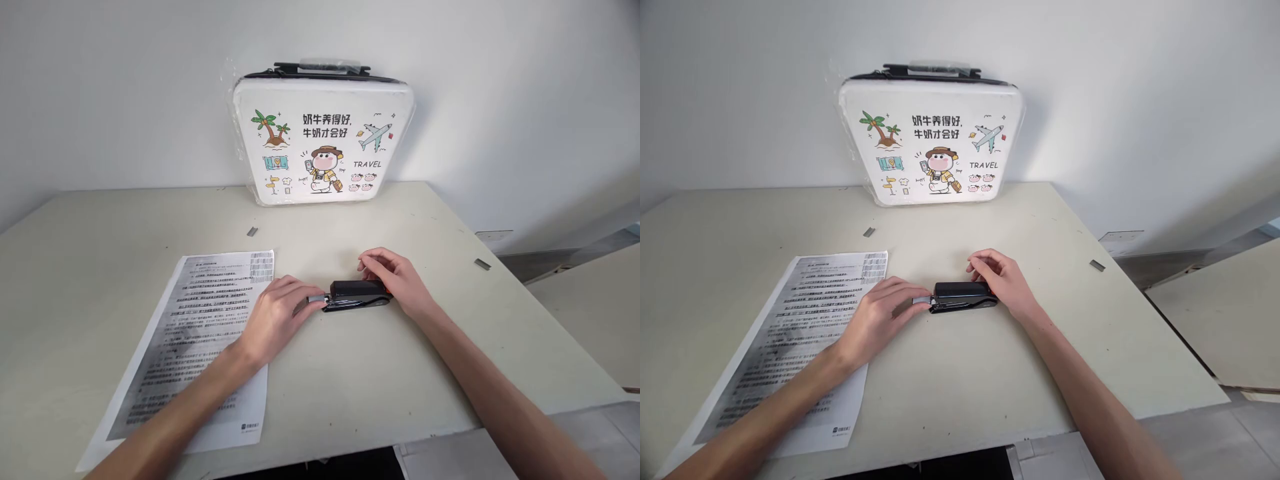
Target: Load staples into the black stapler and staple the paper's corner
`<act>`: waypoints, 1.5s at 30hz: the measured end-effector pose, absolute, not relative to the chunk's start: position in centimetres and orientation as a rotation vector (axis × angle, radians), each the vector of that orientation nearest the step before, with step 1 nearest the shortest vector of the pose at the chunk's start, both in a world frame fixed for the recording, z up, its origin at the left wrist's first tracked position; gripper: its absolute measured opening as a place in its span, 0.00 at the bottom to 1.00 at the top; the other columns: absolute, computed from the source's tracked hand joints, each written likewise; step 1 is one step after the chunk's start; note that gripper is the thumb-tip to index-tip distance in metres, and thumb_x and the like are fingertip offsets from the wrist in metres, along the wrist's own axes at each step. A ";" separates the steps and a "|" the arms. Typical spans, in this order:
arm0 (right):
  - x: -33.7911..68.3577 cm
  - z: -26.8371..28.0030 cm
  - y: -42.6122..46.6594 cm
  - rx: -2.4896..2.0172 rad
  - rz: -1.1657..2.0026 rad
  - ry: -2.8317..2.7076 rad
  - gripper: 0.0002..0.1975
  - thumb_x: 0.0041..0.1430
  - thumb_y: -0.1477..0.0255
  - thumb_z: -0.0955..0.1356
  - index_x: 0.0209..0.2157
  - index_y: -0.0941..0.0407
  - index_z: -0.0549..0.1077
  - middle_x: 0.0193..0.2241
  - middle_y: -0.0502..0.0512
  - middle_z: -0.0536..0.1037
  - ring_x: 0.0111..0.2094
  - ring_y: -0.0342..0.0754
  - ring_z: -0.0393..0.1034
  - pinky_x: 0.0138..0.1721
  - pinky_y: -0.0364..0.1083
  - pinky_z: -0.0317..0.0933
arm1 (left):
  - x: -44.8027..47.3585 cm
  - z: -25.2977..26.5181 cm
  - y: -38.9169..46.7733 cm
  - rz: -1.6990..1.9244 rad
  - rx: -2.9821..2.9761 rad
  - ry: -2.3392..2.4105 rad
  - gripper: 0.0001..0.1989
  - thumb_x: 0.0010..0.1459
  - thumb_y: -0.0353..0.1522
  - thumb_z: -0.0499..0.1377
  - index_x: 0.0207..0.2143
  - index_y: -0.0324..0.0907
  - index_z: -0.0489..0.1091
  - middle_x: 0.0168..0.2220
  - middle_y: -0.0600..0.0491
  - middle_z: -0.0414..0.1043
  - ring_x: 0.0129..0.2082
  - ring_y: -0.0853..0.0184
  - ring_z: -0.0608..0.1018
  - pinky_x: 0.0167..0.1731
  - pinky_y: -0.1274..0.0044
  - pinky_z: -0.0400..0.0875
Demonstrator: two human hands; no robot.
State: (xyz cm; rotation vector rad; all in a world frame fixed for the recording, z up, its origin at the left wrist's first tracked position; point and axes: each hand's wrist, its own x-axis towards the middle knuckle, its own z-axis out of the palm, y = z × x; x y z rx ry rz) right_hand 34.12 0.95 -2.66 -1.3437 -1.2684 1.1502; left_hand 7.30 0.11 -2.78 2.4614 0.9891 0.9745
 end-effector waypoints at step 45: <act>32.1 -2.2 -0.8 -1.150 1.392 -1.355 0.19 0.66 0.48 0.69 0.39 0.49 0.79 0.40 0.53 0.80 0.47 0.53 0.73 0.52 0.50 0.65 | 6.2 -2.3 1.7 0.666 2.443 0.757 0.15 0.67 0.46 0.64 0.42 0.44 0.77 0.37 0.51 0.81 0.38 0.62 0.80 0.39 0.71 0.72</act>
